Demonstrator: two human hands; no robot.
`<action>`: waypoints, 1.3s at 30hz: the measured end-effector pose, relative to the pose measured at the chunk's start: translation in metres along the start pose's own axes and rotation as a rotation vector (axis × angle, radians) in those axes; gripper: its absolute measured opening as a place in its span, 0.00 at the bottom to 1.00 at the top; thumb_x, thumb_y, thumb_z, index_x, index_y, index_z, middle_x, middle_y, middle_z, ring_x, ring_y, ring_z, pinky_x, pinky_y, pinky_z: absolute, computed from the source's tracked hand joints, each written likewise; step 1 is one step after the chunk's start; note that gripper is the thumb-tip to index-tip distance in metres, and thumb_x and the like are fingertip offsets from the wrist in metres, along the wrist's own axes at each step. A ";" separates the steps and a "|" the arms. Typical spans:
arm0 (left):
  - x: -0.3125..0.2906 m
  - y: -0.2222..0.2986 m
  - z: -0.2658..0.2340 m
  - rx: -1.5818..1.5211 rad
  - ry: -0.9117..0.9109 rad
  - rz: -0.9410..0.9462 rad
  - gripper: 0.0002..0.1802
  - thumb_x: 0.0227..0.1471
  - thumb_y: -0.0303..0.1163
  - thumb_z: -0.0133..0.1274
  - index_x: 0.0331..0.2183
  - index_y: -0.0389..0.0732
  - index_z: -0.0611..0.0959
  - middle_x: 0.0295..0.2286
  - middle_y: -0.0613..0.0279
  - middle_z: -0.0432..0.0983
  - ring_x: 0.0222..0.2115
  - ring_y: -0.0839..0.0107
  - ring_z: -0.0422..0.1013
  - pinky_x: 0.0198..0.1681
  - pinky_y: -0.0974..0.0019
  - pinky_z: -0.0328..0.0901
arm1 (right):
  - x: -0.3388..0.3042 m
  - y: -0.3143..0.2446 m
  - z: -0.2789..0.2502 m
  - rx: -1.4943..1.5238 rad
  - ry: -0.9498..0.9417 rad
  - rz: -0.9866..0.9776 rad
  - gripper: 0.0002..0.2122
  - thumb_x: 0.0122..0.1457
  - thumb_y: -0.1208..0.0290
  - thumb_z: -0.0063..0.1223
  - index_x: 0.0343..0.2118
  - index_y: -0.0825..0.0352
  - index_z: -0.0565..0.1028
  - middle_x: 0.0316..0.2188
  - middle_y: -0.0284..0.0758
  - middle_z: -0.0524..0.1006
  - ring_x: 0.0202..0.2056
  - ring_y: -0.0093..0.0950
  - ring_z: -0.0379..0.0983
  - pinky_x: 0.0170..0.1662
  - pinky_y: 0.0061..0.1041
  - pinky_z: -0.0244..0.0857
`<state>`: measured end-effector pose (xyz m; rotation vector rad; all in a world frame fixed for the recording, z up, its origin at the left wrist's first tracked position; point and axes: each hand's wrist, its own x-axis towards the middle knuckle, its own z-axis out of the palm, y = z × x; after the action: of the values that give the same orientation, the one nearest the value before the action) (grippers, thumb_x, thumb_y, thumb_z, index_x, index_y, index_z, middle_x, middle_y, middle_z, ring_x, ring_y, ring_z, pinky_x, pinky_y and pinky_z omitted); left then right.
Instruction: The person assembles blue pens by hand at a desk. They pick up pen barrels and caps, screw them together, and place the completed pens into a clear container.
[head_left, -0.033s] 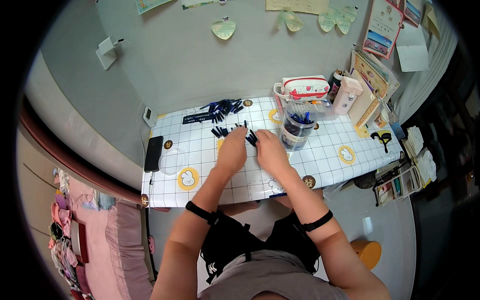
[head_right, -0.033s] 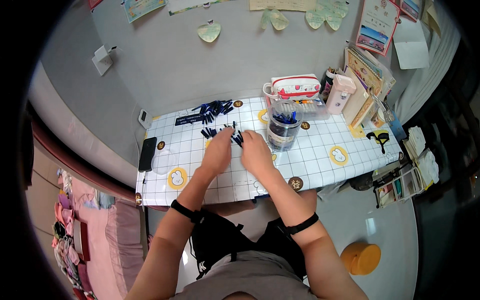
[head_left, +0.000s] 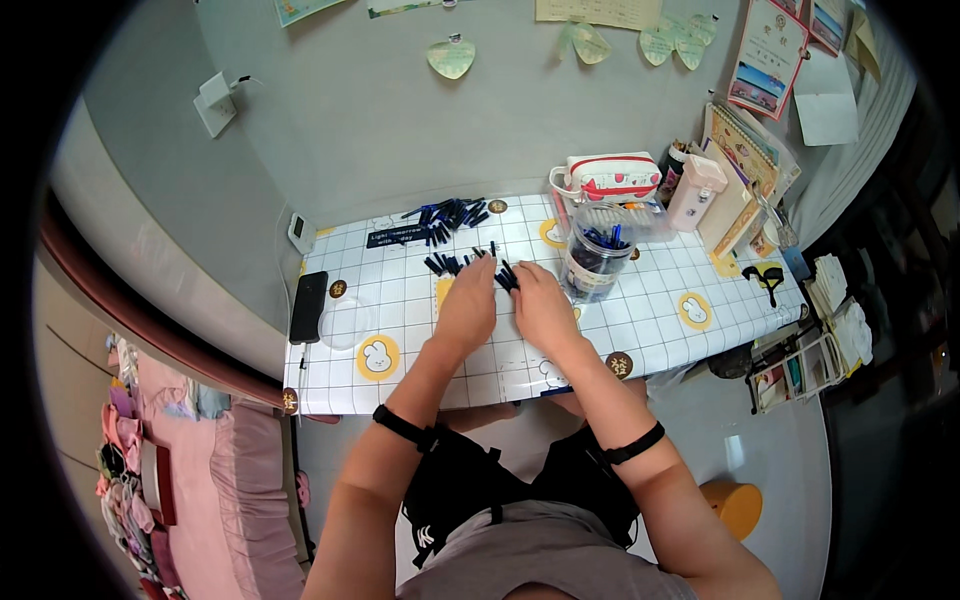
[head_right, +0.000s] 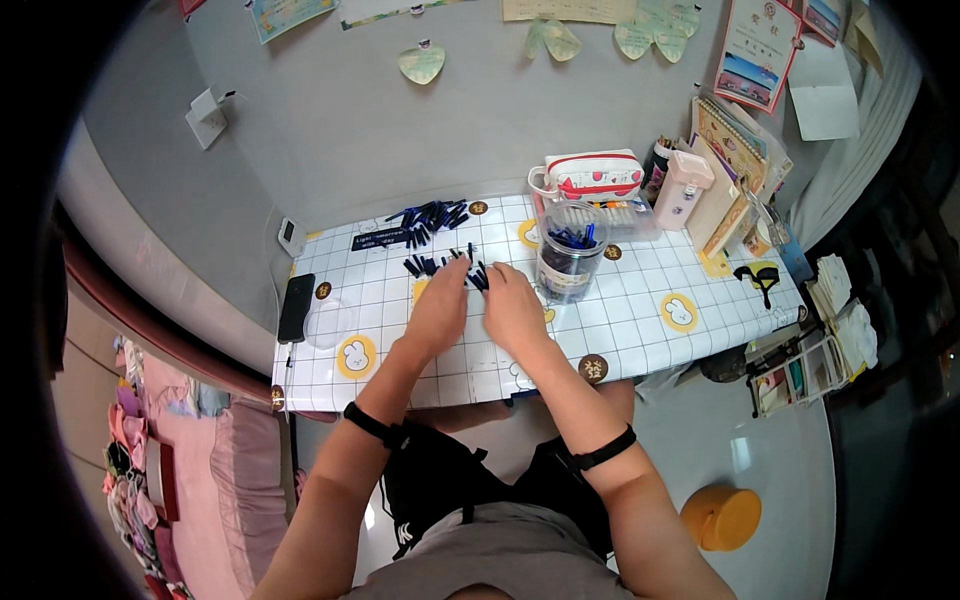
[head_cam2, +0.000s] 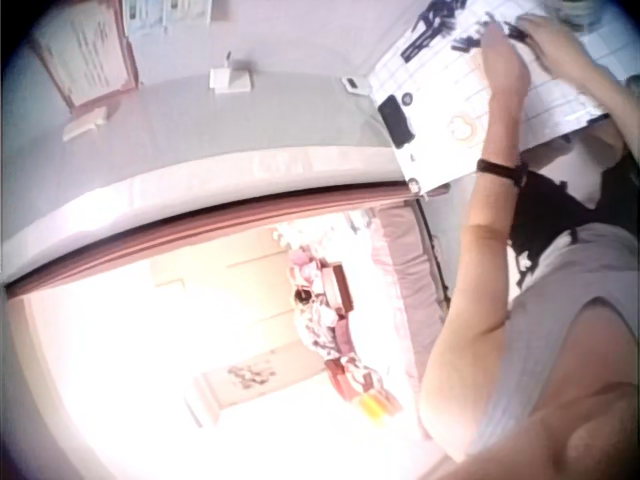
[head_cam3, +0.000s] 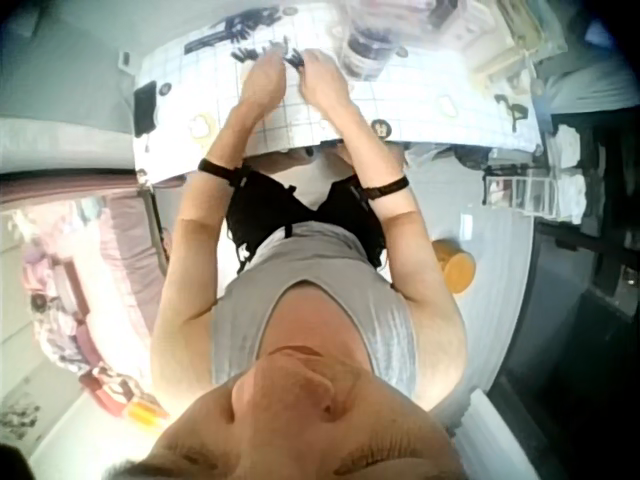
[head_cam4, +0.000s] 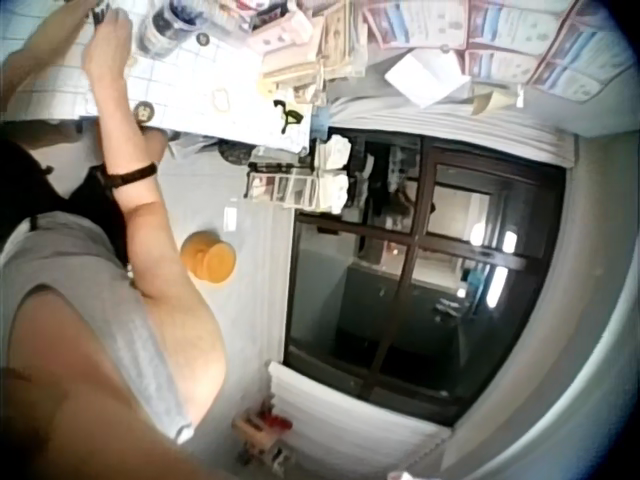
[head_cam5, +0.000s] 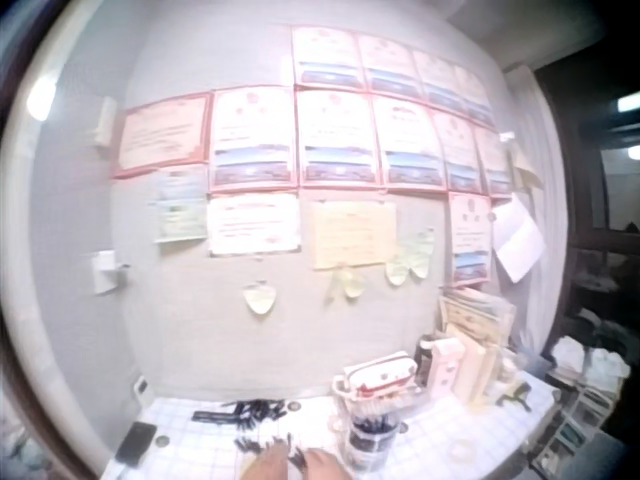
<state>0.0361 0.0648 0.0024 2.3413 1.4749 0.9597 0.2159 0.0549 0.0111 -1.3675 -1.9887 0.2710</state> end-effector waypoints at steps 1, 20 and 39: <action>-0.006 -0.003 0.001 0.094 -0.025 0.025 0.29 0.68 0.25 0.52 0.67 0.29 0.73 0.67 0.39 0.70 0.69 0.41 0.64 0.75 0.46 0.58 | -0.001 0.003 0.008 -0.019 0.012 -0.049 0.20 0.68 0.78 0.58 0.62 0.75 0.76 0.64 0.50 0.76 0.65 0.51 0.72 0.69 0.45 0.67; -0.063 -0.034 -0.029 0.178 0.100 -0.016 0.29 0.70 0.30 0.56 0.67 0.30 0.74 0.69 0.40 0.68 0.71 0.43 0.64 0.75 0.46 0.58 | 0.014 -0.005 0.043 0.211 -0.214 -0.329 0.18 0.63 0.90 0.52 0.52 0.66 0.81 0.67 0.42 0.78 0.71 0.47 0.69 0.75 0.46 0.61; -0.068 -0.019 -0.043 0.007 0.269 -0.071 0.15 0.55 0.24 0.70 0.46 0.36 0.90 0.54 0.49 0.78 0.56 0.47 0.75 0.58 0.50 0.73 | 0.005 -0.010 0.038 0.145 0.115 -0.133 0.11 0.59 0.78 0.71 0.43 0.65 0.80 0.43 0.38 0.79 0.48 0.44 0.73 0.53 0.41 0.70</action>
<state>-0.0242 0.0081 -0.0019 2.2157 1.6457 1.2936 0.1830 0.0634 -0.0098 -1.1304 -1.9158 0.2634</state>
